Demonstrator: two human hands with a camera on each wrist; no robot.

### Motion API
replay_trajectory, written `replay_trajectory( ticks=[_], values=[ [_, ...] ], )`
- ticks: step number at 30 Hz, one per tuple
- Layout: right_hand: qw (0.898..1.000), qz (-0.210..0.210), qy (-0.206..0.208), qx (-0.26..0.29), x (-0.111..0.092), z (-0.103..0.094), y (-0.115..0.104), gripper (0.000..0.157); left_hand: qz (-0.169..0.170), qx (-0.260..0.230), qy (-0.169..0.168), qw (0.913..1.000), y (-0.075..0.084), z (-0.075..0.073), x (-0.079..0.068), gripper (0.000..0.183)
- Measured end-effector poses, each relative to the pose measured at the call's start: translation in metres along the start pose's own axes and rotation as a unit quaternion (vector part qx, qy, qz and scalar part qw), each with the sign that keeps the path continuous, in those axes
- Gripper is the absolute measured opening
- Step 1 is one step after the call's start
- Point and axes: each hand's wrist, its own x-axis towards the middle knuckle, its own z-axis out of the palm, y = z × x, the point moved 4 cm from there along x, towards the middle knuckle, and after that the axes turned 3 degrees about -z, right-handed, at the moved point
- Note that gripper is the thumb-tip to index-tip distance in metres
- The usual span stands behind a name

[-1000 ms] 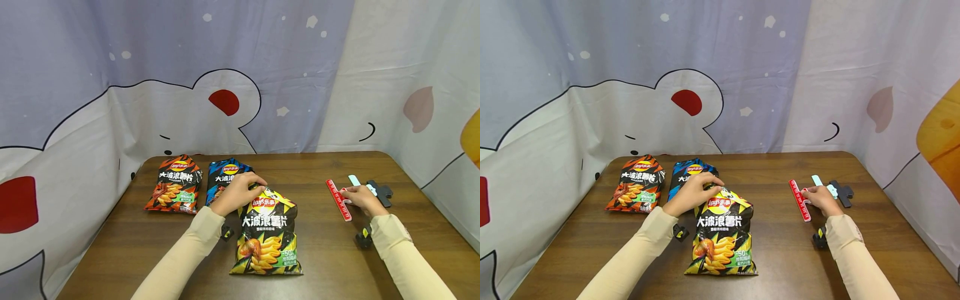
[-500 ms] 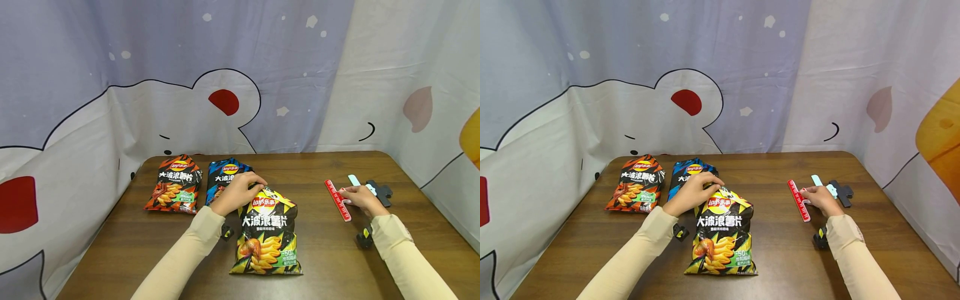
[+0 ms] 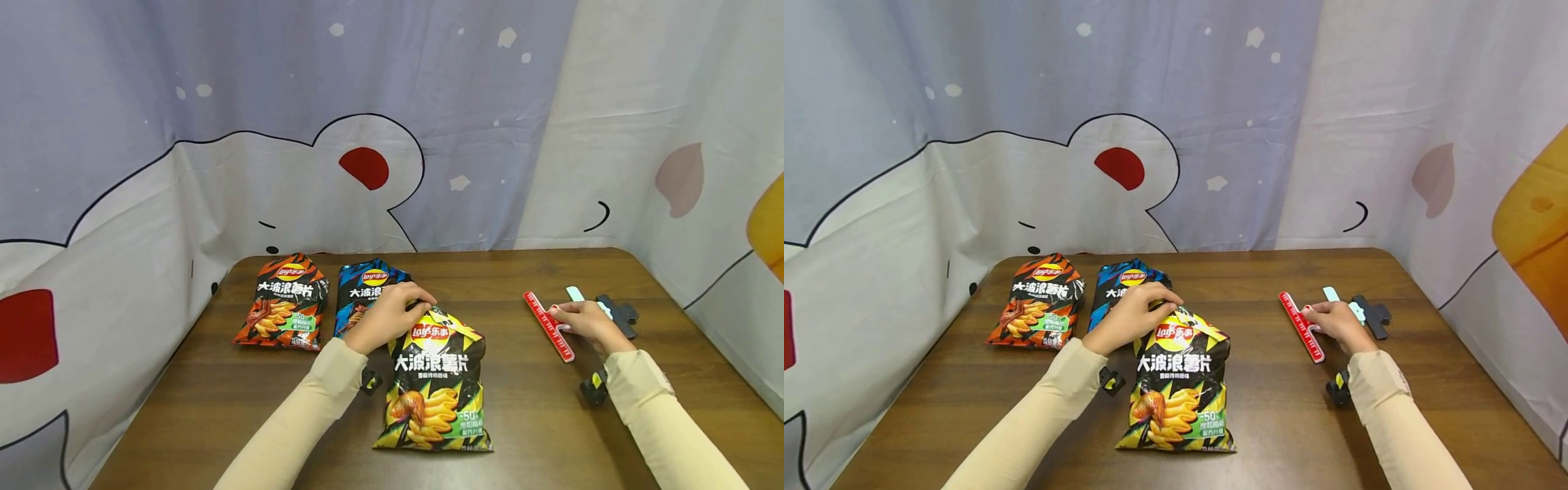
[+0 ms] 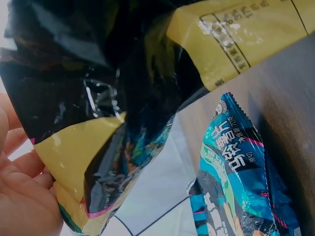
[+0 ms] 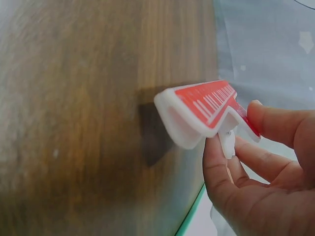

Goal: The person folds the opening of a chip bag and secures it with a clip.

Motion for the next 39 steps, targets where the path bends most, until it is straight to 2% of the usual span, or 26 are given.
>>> replay_trajectory(
  ticks=[7, 15, 24, 31, 39],
  values=[
    [1.0, -0.013, 0.009, 0.02, 0.001, 0.001, -0.006, 0.057, -0.006, 0.003, -0.004, 1.0, 0.002, -0.001, 0.0, 0.019],
    [0.999, -0.031, 0.013, 0.017, 0.0, 0.008, -0.016, 0.057, -0.009, 0.002, -0.005, 0.9999, 0.0, 0.002, -0.003, 0.019],
    [0.998, -0.052, 0.008, 0.035, -0.002, 0.013, -0.037, 0.056, 0.002, 0.003, 0.003, 1.0, 0.002, 0.0, 0.0, 0.018],
    [0.997, -0.077, 0.001, 0.019, -0.003, 0.018, -0.052, 0.054, -0.012, -0.009, -0.007, 0.9999, 0.0, 0.001, -0.001, 0.02],
    [0.996, -0.086, -0.011, 0.018, -0.006, 0.022, -0.066, 0.055, -0.013, -0.016, -0.003, 0.9998, -0.001, 0.001, 0.0, 0.021]
  ],
)
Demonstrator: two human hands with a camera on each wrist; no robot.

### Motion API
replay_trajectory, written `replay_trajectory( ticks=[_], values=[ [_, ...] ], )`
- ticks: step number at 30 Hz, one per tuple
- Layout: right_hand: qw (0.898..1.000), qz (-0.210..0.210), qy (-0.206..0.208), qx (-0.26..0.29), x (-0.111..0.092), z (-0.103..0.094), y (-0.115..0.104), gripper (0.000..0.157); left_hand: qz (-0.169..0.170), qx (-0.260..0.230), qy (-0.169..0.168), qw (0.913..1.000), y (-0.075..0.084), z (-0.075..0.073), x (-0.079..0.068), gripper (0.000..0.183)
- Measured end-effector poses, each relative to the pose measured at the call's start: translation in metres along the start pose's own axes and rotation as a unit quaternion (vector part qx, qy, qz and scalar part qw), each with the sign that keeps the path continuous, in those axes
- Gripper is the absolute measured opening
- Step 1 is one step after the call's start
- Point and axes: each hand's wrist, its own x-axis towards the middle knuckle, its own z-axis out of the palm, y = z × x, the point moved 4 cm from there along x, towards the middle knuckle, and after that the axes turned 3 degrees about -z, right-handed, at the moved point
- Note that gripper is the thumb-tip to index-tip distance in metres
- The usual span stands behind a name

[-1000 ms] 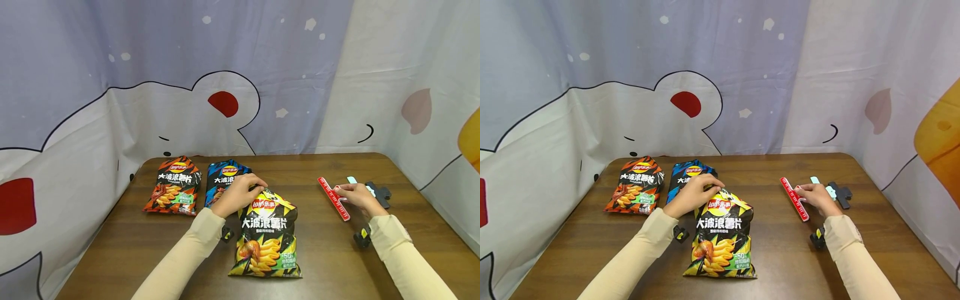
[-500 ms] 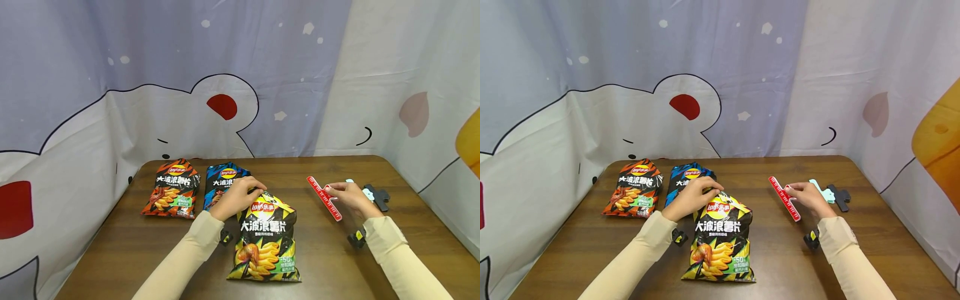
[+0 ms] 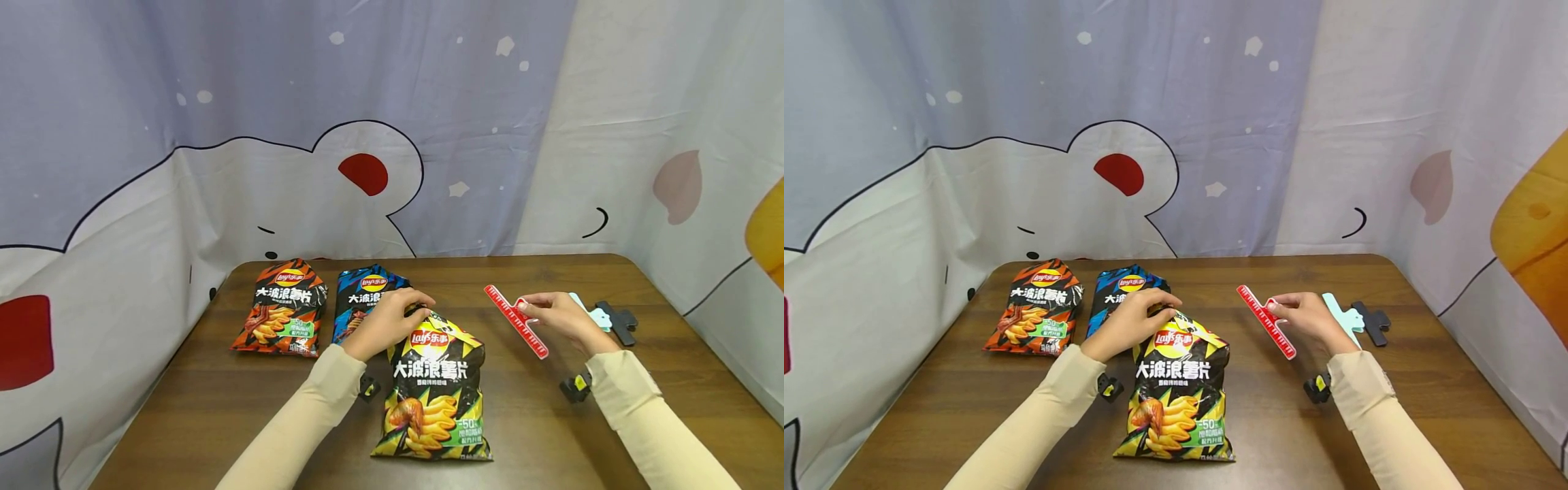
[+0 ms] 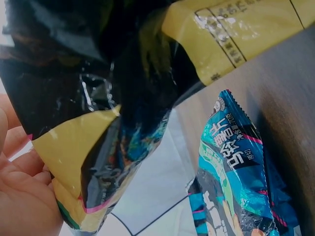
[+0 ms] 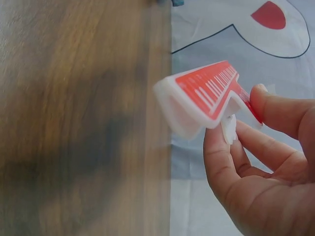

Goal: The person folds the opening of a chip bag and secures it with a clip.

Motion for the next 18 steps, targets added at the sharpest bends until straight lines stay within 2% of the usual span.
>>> replay_trajectory(
  ticks=[11, 18],
  values=[
    [1.0, -0.017, -0.005, 0.014, 0.0, 0.006, -0.011, 0.051, 0.002, -0.004, -0.003, 1.0, 0.0, -0.001, -0.002, 0.024],
    [0.999, -0.023, -0.016, 0.035, -0.001, 0.011, -0.024, 0.052, -0.012, -0.01, -0.012, 0.9998, 0.0, -0.001, -0.001, 0.028]
  ],
)
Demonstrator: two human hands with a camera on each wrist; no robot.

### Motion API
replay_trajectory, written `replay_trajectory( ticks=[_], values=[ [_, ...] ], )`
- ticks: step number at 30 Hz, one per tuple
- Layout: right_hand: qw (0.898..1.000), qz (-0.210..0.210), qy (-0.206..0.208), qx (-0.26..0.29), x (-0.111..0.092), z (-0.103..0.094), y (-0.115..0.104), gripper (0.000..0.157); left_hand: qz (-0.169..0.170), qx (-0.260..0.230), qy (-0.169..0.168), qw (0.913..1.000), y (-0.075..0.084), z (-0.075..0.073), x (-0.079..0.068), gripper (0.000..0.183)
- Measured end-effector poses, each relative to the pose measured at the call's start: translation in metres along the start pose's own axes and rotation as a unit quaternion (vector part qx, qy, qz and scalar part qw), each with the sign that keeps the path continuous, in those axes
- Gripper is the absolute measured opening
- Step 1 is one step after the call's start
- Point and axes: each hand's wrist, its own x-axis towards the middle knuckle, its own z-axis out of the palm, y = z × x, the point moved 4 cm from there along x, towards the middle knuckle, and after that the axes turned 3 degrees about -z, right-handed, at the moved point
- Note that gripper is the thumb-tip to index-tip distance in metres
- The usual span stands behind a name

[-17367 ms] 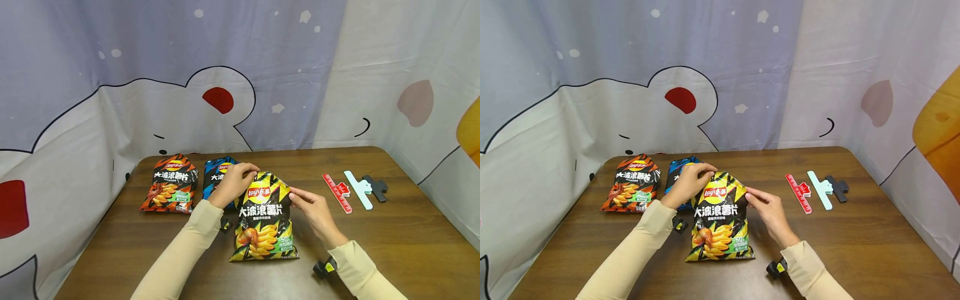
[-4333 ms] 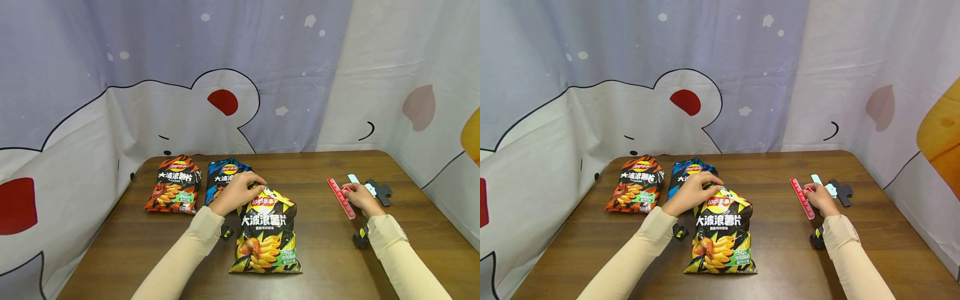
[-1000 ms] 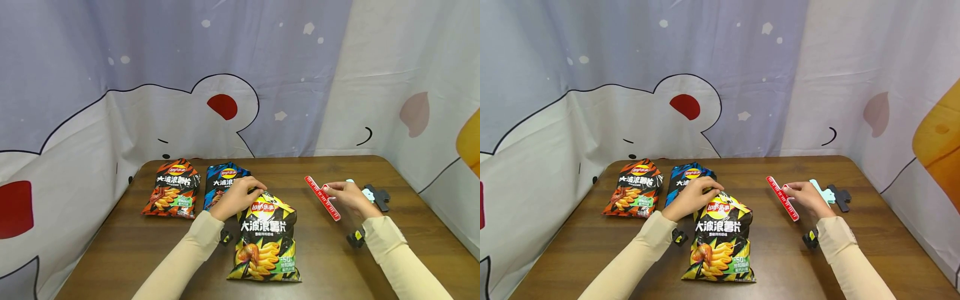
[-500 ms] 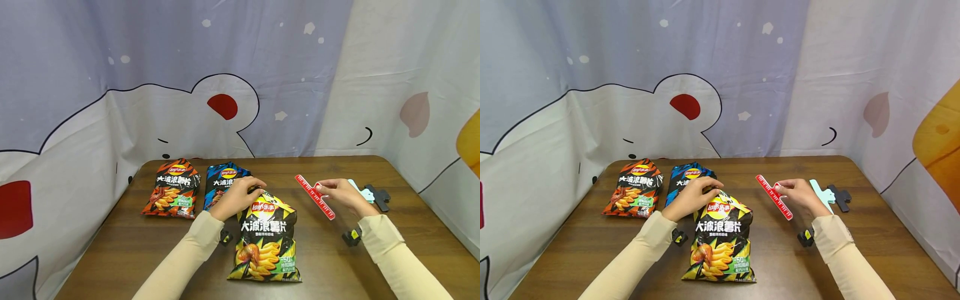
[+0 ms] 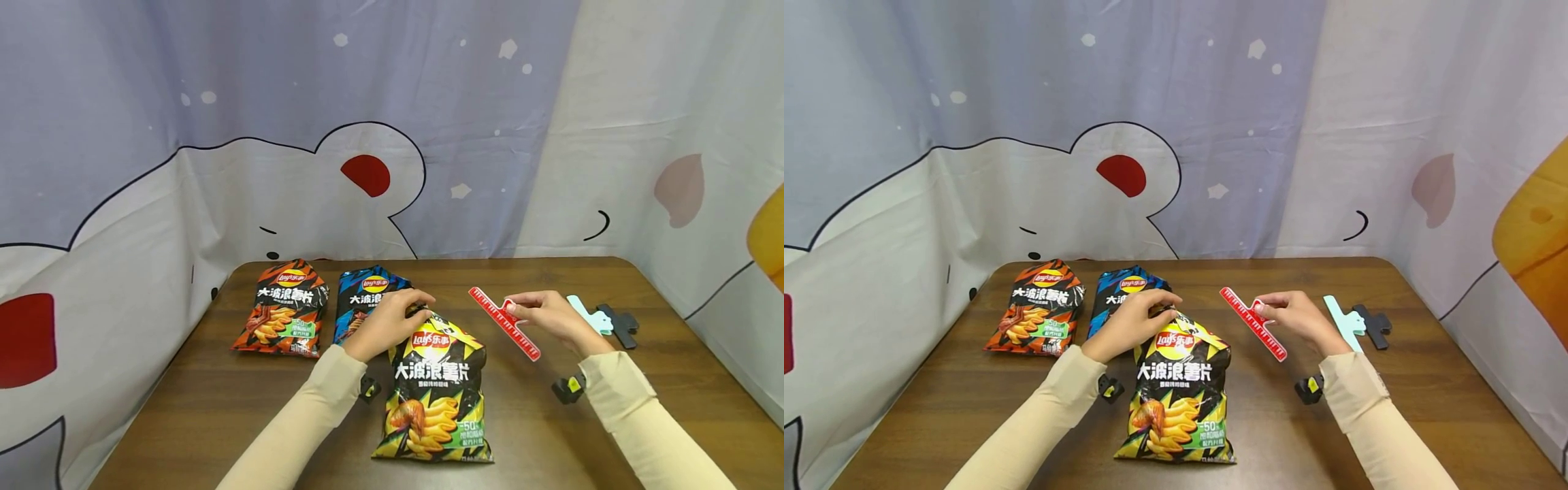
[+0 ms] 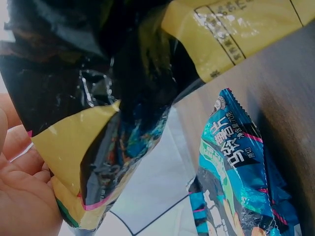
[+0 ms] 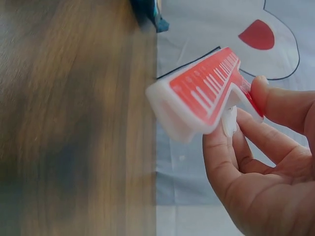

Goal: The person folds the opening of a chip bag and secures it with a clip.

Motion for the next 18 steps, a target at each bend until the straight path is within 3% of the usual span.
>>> replay_trajectory(
  ticks=[18],
  values=[
    [0.999, -0.023, -0.045, 0.015, 0.0, 0.018, -0.022, 0.049, 0.002, 0.006, 0.001, 1.0, -0.002, 0.0, -0.001, 0.029]
  ],
)
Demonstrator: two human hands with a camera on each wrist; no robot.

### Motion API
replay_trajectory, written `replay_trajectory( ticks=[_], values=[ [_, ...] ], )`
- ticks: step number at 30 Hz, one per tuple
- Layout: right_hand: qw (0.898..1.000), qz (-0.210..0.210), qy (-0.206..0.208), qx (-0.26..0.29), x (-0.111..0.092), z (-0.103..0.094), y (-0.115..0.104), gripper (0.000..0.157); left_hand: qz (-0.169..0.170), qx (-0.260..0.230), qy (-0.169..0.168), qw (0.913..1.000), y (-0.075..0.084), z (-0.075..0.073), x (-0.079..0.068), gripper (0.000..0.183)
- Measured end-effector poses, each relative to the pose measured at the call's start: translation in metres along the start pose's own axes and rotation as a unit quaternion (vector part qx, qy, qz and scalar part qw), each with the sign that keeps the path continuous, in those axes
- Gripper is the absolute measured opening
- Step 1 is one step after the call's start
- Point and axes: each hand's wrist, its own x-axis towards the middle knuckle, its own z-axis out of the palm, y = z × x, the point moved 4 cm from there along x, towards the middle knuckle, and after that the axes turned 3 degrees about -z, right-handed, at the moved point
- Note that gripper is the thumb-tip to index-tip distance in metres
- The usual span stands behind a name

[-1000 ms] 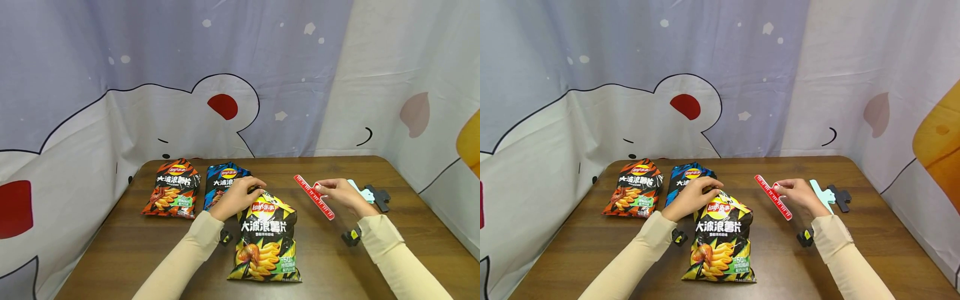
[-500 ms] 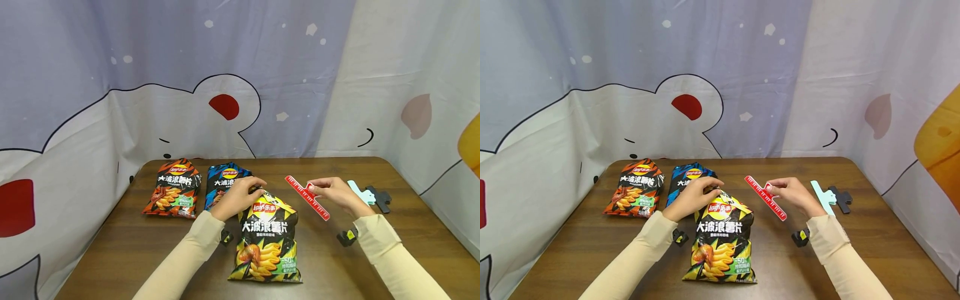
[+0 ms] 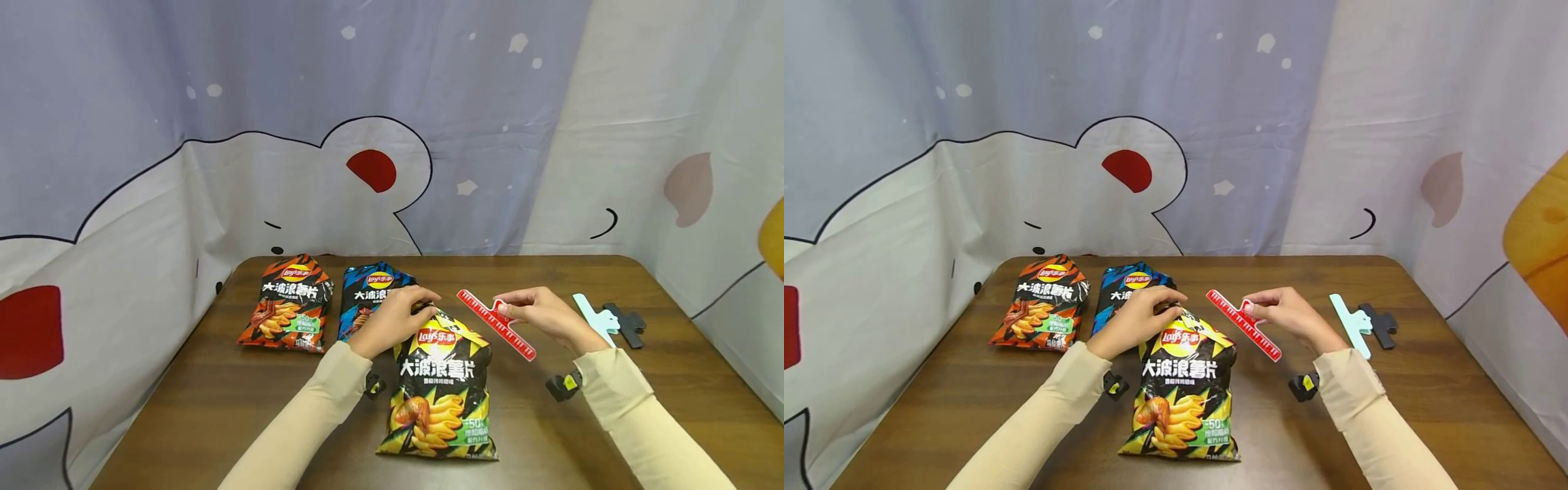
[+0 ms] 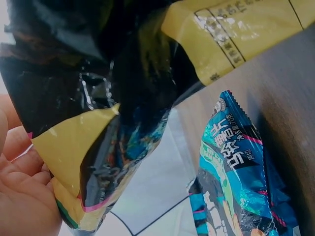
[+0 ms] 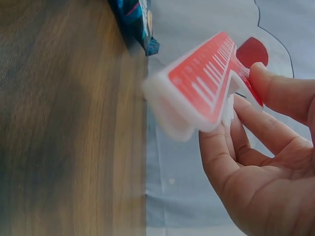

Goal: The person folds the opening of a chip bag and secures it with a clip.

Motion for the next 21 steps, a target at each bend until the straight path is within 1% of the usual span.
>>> replay_trajectory(
  ticks=[4, 11, 21],
  values=[
    [1.0, 0.0, -0.007, -0.006, 0.001, 0.0027, -0.0027, 0.049, -0.001, -0.003, 0.0, 1.0, 0.0011, -0.0016, -0.0012, 0.029],
    [1.0, -0.007, -0.018, 0.0, 0.0015, 0.0066, -0.0078, 0.05, -0.008, -0.001, 0.002, 1.0, -0.0004, -0.0016, -0.0013, 0.029],
    [1.0, 0.003, -0.027, -0.002, 0.0028, 0.0087, -0.0092, 0.048, -0.011, -0.006, 0.003, 0.9999, -0.0036, 0.0003, -0.002, 0.032]
  ],
)
